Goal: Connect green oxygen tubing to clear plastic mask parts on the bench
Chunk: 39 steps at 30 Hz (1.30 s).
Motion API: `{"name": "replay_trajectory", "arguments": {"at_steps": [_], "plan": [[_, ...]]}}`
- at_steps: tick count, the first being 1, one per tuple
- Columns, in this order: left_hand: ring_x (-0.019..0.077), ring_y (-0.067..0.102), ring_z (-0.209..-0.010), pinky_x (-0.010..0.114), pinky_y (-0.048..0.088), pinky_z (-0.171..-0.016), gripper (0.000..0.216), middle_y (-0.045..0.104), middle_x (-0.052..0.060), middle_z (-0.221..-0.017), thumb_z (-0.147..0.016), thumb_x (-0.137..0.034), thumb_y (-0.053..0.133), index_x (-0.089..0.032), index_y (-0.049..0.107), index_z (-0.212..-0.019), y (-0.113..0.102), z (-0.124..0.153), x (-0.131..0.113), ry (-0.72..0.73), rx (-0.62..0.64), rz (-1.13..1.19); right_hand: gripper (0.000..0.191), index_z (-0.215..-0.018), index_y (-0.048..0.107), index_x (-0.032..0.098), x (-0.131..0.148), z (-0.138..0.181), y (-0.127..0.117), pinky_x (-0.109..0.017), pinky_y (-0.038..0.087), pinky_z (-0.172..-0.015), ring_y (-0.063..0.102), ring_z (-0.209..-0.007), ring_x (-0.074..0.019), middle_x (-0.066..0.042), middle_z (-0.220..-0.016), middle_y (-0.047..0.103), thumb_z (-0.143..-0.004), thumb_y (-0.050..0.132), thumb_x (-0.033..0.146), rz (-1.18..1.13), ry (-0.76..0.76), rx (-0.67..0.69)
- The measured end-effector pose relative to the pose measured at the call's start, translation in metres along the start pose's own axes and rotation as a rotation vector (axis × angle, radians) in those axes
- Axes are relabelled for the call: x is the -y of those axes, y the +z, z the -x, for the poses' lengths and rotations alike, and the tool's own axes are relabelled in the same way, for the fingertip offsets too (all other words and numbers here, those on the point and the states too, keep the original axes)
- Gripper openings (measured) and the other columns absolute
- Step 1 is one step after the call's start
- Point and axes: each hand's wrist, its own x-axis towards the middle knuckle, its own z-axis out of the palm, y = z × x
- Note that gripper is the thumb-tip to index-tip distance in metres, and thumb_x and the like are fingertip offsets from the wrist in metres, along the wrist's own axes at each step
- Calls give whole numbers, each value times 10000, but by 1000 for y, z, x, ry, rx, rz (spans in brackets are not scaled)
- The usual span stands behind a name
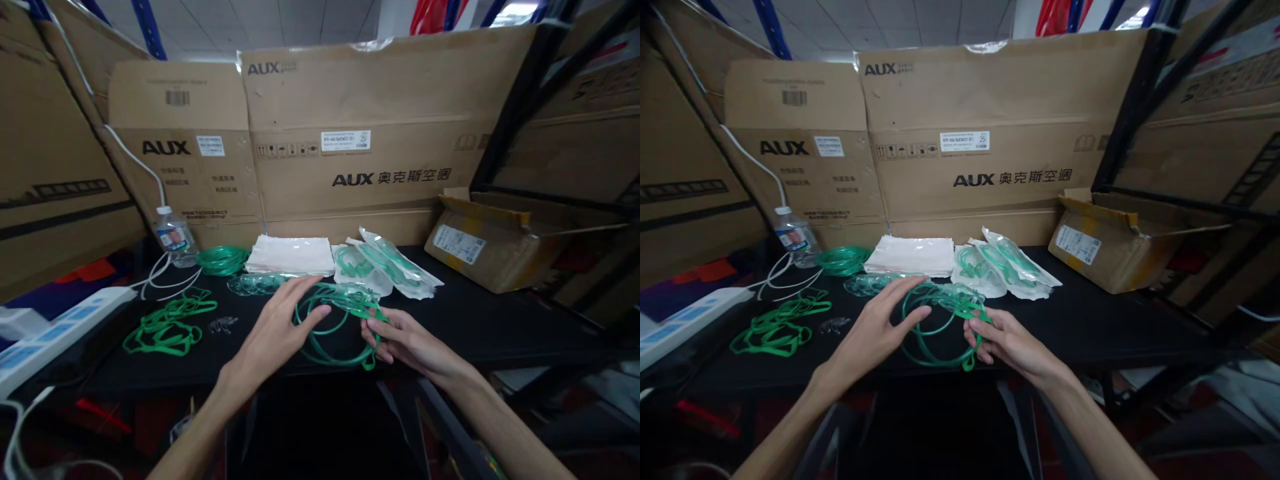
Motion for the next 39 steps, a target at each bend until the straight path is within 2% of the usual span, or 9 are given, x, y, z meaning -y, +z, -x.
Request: {"name": "replay_trajectory", "arguments": {"at_steps": [5, 9, 13, 17, 23, 27, 32, 35, 39], "plan": [[242, 521, -1352, 382, 386, -1158, 551, 572, 31, -1454, -941, -480, 621, -359, 487, -1462, 10, 5, 36, -51, 70, -59, 322, -916, 667, 132, -4, -23, 4, -210, 358, -484, 471, -513, -62, 2, -730, 599, -896, 718, 450, 105, 19, 83], [247, 598, -1238, 378, 451, -1079, 454, 649, 51, -1318, -958, -434, 611, -311, 563, -1392, 16, 10, 52, -63, 58, -74, 333, -928, 691, 147, -14, -32, 2, -232, 440, -494, 557, -507, -82, 7, -757, 635, -815, 798, 441, 193, -25, -38], [251, 626, -1198, 372, 461, -1057, 395, 667, 54, -1276, -959, -402, 616, -295, 590, -1338, 18, 14, 56, -80, 50, -72, 463, -1135, 718, 175, -17, -33, -4, -287, 557, -720, 681, -727, -142, -4, -832, 706, -740, 869, 365, 160, 0, -206], [256, 654, -1139, 385, 492, -1008, 330, 690, 52, -1237, -949, -353, 638, -270, 613, -1267, 16, 14, 58, -118, 23, -105, 551, -1210, 726, 166, -15, -32, -9, -372, 544, -913, 717, -877, -199, -54, -920, 772, -733, 861, 405, 175, 81, -181], [245, 671, -1078, 384, 509, -978, 283, 715, 48, -1185, -935, -307, 672, -236, 636, -1207, 15, 14, 63, -161, -49, -175, 526, -1247, 719, 102, -4, -24, -16, -342, 527, -646, 661, -616, -202, -59, -681, 746, -895, 650, 487, 763, 26, -277], [233, 672, -1062, 374, 515, -967, 289, 709, 45, -1180, -931, -295, 683, -237, 632, -1209, 15, 14, 61, -142, -53, -169, 329, -1108, 780, 184, 11, -25, -4, -422, 515, -921, 713, -1003, -286, -106, -1083, 787, -963, 579, 400, 1067, -262, -387], [223, 662, -1070, 362, 509, -972, 294, 702, 41, -1162, -934, -285, 682, -232, 626, -1218, 14, 13, 58, -104, -49, -166, 292, -1147, 756, 217, 30, -57, 18, -389, 488, -982, 682, -1119, -272, -87, -1185, 759, -988, 568, 375, 1224, -440, -274], [221, 664, -1064, 352, 515, -959, 294, 701, 43, -1157, -932, -279, 682, -228, 624, -1216, 13, 14, 58, -95, -56, -168, 385, -1184, 745, 179, 35, -85, 21, -368, 467, -998, 666, -1156, -283, -112, -1227, 745, -986, 556, 449, 1257, -287, -135], [220, 672, -1043, 345, 534, -925, 305, 701, 48, -1167, -926, -284, 688, -223, 620, -1217, 15, 14, 61, -88, -59, -176, 476, -1097, 783, 163, 35, -111, 13, -324, 516, -810, 721, -948, -269, -109, -1049, 793, -913, 612, 567, 1250, -76, 67]]}}
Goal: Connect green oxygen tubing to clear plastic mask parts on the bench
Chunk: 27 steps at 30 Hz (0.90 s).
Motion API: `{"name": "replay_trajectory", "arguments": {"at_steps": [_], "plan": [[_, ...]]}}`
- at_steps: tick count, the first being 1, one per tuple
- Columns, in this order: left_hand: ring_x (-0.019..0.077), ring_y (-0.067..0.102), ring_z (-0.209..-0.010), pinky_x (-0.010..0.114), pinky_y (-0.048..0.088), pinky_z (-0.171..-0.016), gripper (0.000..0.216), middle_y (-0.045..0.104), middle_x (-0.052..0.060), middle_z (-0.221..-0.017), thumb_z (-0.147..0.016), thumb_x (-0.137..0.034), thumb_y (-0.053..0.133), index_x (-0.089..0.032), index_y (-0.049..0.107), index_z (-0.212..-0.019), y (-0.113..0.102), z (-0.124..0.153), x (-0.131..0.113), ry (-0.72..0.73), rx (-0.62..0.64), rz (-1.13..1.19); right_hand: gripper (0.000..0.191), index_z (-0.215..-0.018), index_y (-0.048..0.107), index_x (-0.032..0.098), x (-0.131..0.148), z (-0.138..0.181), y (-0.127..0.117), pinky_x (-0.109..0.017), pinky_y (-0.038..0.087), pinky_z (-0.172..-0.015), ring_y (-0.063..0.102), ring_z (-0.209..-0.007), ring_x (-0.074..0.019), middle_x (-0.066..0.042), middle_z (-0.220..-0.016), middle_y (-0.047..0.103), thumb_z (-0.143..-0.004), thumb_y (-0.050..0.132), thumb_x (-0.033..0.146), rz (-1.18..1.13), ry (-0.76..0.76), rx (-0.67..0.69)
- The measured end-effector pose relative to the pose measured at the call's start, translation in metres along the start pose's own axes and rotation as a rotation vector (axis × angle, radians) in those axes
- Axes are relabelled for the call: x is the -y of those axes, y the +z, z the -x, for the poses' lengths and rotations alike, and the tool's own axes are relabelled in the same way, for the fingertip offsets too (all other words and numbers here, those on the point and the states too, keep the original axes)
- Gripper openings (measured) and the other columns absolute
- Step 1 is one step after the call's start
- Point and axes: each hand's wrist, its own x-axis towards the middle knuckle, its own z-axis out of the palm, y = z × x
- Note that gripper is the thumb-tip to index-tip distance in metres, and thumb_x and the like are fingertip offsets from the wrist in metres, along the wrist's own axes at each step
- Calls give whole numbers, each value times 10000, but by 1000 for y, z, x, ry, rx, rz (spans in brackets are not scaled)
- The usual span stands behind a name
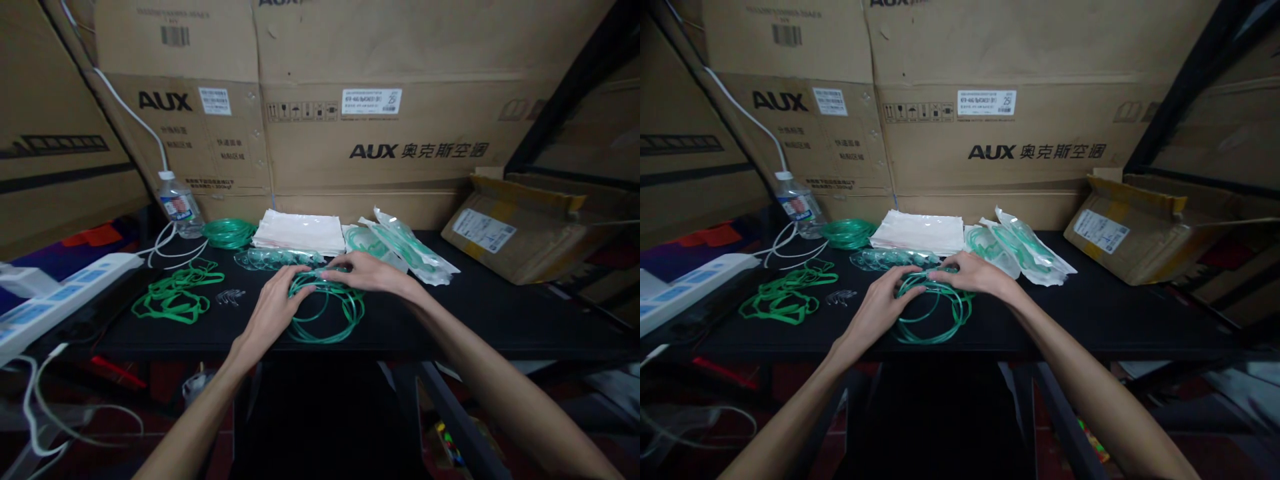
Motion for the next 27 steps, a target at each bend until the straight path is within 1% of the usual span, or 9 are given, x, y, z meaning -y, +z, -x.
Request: {"name": "replay_trajectory", "arguments": {"at_steps": [2, 4, 10, 13, 19, 21, 23, 25, 27], "plan": [[222, 673, -1044, 354, 537, -926, 310, 703, 50, -1165, -925, -289, 689, -224, 617, -1219, 2, 0, 2, -2, 9, 3, 508, -1071, 787, 155, -4, -5, -1, -308, 506, -723, 715, -856, -250, -102, -959, 795, -885, 630, 601, 3, 0, 34], [230, 669, -1059, 370, 532, -941, 312, 708, 50, -1159, -923, -289, 691, -230, 620, -1221, 3, -1, 2, -7, 28, 4, 515, -1085, 777, 157, -7, -7, -1, -294, 487, -684, 698, -821, -230, -90, -925, 786, -877, 636, 607, 8, -14, 55], [241, 671, -1086, 385, 518, -969, 329, 709, 52, -1188, -921, -284, 689, -240, 623, -1240, 3, 0, 2, -28, 74, -1, 383, -1032, 758, 157, -6, -7, 4, -293, 458, -735, 656, -883, -224, -96, -975, 745, -844, 722, 489, 63, -65, -2], [246, 668, -1094, 389, 512, -975, 335, 705, 53, -1191, -922, -281, 684, -238, 615, -1246, 4, 1, 4, -32, 81, -12, 397, -1029, 715, 145, -3, -8, 4, -289, 445, -721, 640, -851, -219, -97, -954, 719, -811, 751, 474, 94, -73, -26], [277, 622, -1138, 429, 489, -999, 389, 681, 75, -1203, -910, -336, 700, -214, 611, -1268, 3, 1, 2, -21, 44, -42, 422, -1100, 636, 171, 8, -16, -6, -282, 444, -691, 643, -820, -226, -86, -950, 715, -800, 740, 450, 126, -86, 16], [260, 603, -1172, 416, 466, -1032, 354, 674, 68, -1226, -945, -359, 653, -222, 613, -1268, 1, 0, 0, 11, 3, -24, 433, -1132, 633, 170, 11, -18, -10, -285, 455, -710, 652, -850, -236, -92, -967, 724, -797, 741, 422, 131, -100, 35], [238, 608, -1171, 399, 458, -1042, 295, 686, 61, -1222, -1004, -354, 553, -232, 621, -1263, 0, -2, -2, 29, -24, 2, 418, -1142, 653, 163, 12, -20, -13, -291, 463, -741, 659, -887, -244, -99, -998, 735, -799, 737, 387, 134, -125, 54], [226, 627, -1134, 389, 465, -1027, 280, 709, 55, -1192, -1040, -331, 466, -234, 645, -1233, -1, -6, -2, 28, -19, 12, 364, -1130, 689, 167, 13, -21, -16, -294, 467, -774, 666, -911, -242, -92, -1018, 748, -816, 720, 348, 135, -163, 76], [224, 646, -1083, 384, 479, -998, 281, 731, 50, -1143, -1046, -313, 443, -231, 675, -1183, -2, -10, 0, 31, 4, 9, 327, -1131, 714, 183, 12, -20, -17, -291, 467, -804, 670, -933, -234, -75, -1037, 756, -830, 708, 311, 135, -206, 96]]}}
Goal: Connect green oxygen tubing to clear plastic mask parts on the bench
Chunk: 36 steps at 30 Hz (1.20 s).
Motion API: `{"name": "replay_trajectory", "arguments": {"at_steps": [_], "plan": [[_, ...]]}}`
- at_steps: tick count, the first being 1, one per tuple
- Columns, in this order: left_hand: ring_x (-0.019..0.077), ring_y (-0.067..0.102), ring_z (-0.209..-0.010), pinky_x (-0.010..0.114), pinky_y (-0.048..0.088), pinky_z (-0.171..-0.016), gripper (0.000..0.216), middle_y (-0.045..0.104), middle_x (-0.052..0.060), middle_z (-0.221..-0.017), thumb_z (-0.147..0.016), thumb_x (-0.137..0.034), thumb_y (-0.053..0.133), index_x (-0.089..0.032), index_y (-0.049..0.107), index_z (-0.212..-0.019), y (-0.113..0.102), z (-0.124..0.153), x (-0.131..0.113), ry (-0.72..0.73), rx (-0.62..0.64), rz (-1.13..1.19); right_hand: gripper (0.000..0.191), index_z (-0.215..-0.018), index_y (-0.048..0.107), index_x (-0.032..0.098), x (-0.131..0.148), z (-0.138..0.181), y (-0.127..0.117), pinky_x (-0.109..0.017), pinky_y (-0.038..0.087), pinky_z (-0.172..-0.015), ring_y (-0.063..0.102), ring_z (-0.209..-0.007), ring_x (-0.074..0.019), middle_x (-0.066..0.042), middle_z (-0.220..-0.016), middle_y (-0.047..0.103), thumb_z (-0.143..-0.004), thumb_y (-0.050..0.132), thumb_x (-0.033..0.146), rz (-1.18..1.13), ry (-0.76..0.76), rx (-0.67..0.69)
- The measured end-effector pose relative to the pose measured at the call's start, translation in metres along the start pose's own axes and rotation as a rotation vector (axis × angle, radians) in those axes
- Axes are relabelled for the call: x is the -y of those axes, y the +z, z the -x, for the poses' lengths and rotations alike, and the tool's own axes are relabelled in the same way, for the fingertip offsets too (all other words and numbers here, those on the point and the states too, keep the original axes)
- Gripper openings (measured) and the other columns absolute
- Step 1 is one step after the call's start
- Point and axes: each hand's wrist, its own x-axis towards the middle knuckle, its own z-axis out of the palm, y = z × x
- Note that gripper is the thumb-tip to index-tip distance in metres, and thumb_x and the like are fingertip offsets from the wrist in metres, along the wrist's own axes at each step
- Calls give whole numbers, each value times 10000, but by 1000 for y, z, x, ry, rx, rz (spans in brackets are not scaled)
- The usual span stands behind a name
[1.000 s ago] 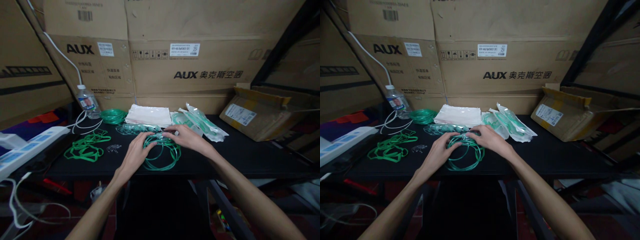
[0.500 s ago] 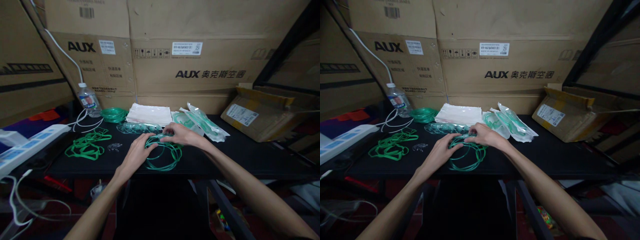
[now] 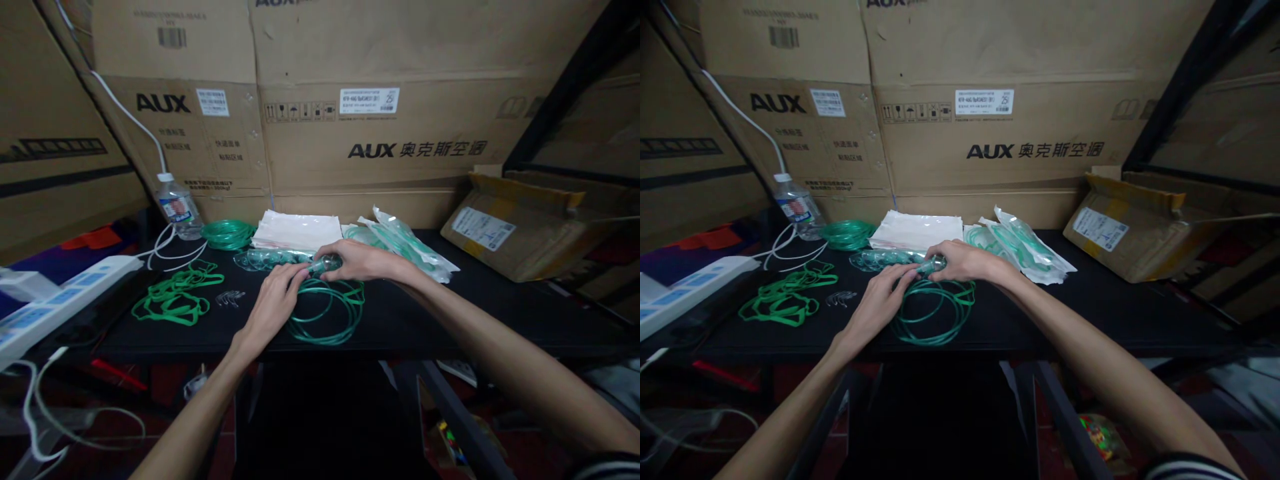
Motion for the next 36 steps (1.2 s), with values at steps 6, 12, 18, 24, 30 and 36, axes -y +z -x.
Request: {"name": "replay_trajectory", "arguments": {"at_steps": [6, 12, 18, 24, 30, 36], "plan": [[233, 678, -1020, 376, 505, -945, 248, 754, 38, -1077, -1025, -335, 485, -237, 708, -1077, -8, -13, 2, 29, 97, -7, 394, -1217, 689, 187, -1, 8, 0, -328, 451, -929, 646, -1083, -262, -103, -1169, 734, -865, 715, 363, 7, -71, -7], [213, 688, -1028, 351, 504, -957, 205, 749, 35, -1084, -1018, -310, 516, -214, 692, -1063, -20, -21, -4, 65, 116, -16, 384, -1251, 652, 144, 7, 15, 1, -299, 475, -805, 682, -951, -241, -126, -1078, 753, -961, 581, 386, -13, -66, -5], [219, 675, -1079, 354, 506, -959, 172, 720, 59, -1142, -1009, -279, 556, -208, 627, -1148, -17, -18, -2, 173, 60, -114, 326, -1145, 688, 153, 13, 9, 3, -288, 452, -714, 664, -834, -229, -103, -938, 752, -906, 591, 352, 22, 23, -50], [241, 657, -1064, 385, 505, -946, 179, 695, 80, -1133, -1025, -280, 519, -198, 586, -1169, -15, -15, -2, 259, 72, -267, 296, -1006, 735, 162, 9, 2, 3, -286, 453, -758, 650, -833, -207, -86, -904, 748, -949, 519, 356, -9, 55, -18], [244, 626, -966, 388, 491, -881, 144, 686, 74, -1012, -1035, -231, 471, -191, 599, -1087, -10, -13, -3, 306, 76, -366, 282, -925, 759, 172, 3, 3, 1, -261, 424, -635, 593, -704, -169, -34, -776, 707, -927, 554, 365, -72, 47, 63], [255, 614, -898, 387, 484, -828, 143, 701, 72, -917, -1001, -178, 497, -190, 639, -1013, -6, -15, -8, 245, 27, -331, 306, -1020, 765, 170, 5, 6, 1, -263, 445, -690, 616, -774, -176, -42, -871, 737, -950, 528, 352, -119, 15, 45]]}}
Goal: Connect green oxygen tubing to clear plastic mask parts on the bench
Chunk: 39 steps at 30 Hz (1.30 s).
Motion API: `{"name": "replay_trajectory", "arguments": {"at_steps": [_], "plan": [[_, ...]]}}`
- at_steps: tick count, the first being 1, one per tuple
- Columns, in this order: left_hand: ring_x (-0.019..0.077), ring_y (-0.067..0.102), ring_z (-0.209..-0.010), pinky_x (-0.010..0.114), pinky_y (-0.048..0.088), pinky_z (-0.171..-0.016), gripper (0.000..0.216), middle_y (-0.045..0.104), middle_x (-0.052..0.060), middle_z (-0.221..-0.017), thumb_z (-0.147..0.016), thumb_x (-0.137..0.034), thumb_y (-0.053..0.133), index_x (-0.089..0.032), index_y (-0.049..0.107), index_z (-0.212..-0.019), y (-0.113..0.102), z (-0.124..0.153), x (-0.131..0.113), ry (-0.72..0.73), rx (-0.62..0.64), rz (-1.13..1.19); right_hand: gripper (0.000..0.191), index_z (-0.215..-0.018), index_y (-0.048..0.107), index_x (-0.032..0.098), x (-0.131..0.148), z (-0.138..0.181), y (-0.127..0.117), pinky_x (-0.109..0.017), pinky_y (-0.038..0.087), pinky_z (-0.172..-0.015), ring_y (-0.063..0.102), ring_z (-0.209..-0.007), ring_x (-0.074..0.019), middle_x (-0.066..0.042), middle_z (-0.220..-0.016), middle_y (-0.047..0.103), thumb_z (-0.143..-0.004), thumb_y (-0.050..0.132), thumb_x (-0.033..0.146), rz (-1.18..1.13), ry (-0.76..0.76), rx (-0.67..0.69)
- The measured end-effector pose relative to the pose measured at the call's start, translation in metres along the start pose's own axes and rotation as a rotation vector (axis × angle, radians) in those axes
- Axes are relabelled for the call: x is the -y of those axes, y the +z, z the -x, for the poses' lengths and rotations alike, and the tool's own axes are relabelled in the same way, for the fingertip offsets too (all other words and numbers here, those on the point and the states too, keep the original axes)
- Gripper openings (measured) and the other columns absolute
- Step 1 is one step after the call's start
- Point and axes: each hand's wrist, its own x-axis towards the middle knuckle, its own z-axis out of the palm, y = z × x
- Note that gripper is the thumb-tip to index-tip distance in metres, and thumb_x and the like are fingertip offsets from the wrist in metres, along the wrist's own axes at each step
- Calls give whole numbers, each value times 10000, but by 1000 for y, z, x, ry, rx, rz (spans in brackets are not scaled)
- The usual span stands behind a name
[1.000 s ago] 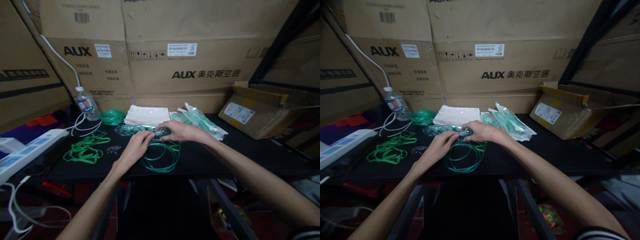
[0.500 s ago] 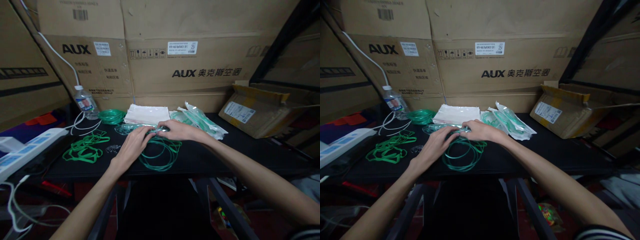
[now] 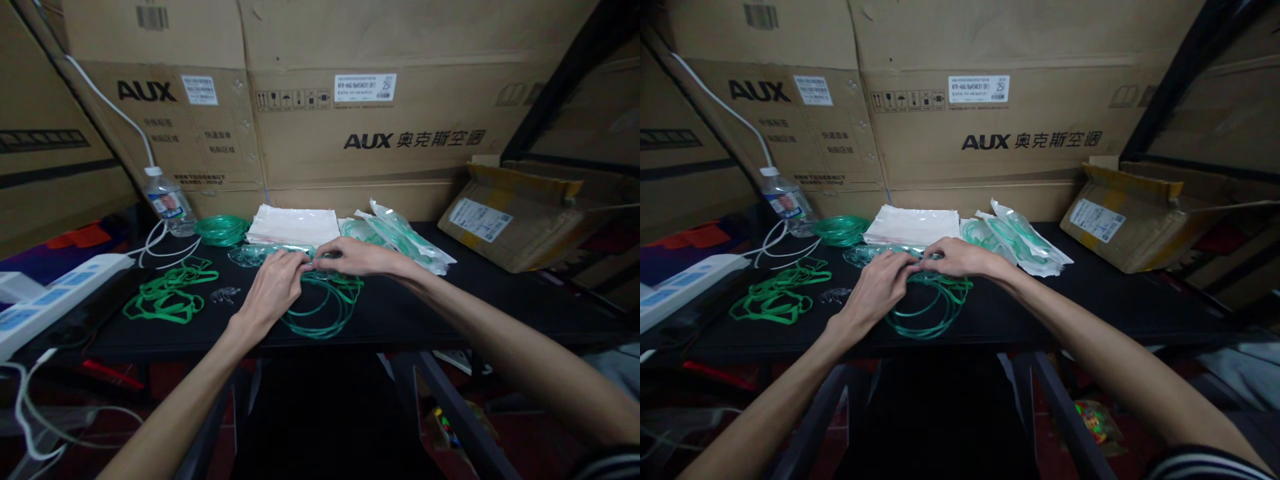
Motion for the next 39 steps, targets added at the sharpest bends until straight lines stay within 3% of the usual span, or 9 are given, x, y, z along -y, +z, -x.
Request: {"name": "replay_trajectory", "arguments": {"at_steps": [4, 13, 25, 32, 39], "plan": [[251, 598, -858, 384, 480, -806, 186, 709, 68, -891, -986, -141, 475, -191, 653, -997, 4, 0, -2, 0, 23, 13, 303, -1071, 755, 182, -1, 5, 3, -261, 460, -743, 636, -828, -180, -41, -936, 752, -970, 520, 343, -12, -26, -22], [231, 592, -838, 354, 476, -791, 230, 683, 29, -826, -970, -112, 459, -216, 650, -895, 3, -3, 2, -32, 82, 114, 293, -1117, 728, 190, 1, 14, 13, -286, 421, -716, 609, -744, -180, -54, -897, 744, -973, 534, 357, 61, -25, -125], [217, 617, -944, 347, 477, -895, 54, 680, 22, -956, -977, -188, 573, -214, 617, -961, 2, 3, -1, -87, 37, 262, 283, -958, 762, 151, -2, 7, 13, -266, 445, -655, 619, -707, -173, -50, -807, 727, -936, 535, 319, -4, 23, -62], [221, 612, -913, 343, 469, -876, 214, 706, 31, -943, -983, -92, 475, -206, 654, -952, 6, 7, 2, -67, 68, 243, 245, -1099, 713, 180, 2, 15, 17, -296, 430, -816, 634, -863, -197, -66, -961, 732, -968, 546, 300, 46, -66, -127], [216, 622, -942, 339, 465, -887, 63, 694, 36, -982, -985, -204, 563, -203, 625, -972, 5, 7, -2, -98, 21, 257, 222, -979, 717, 127, 2, 13, 17, -273, 437, -760, 625, -789, -172, -67, -872, 721, -973, 545, 267, 30, -60, -107]]}}
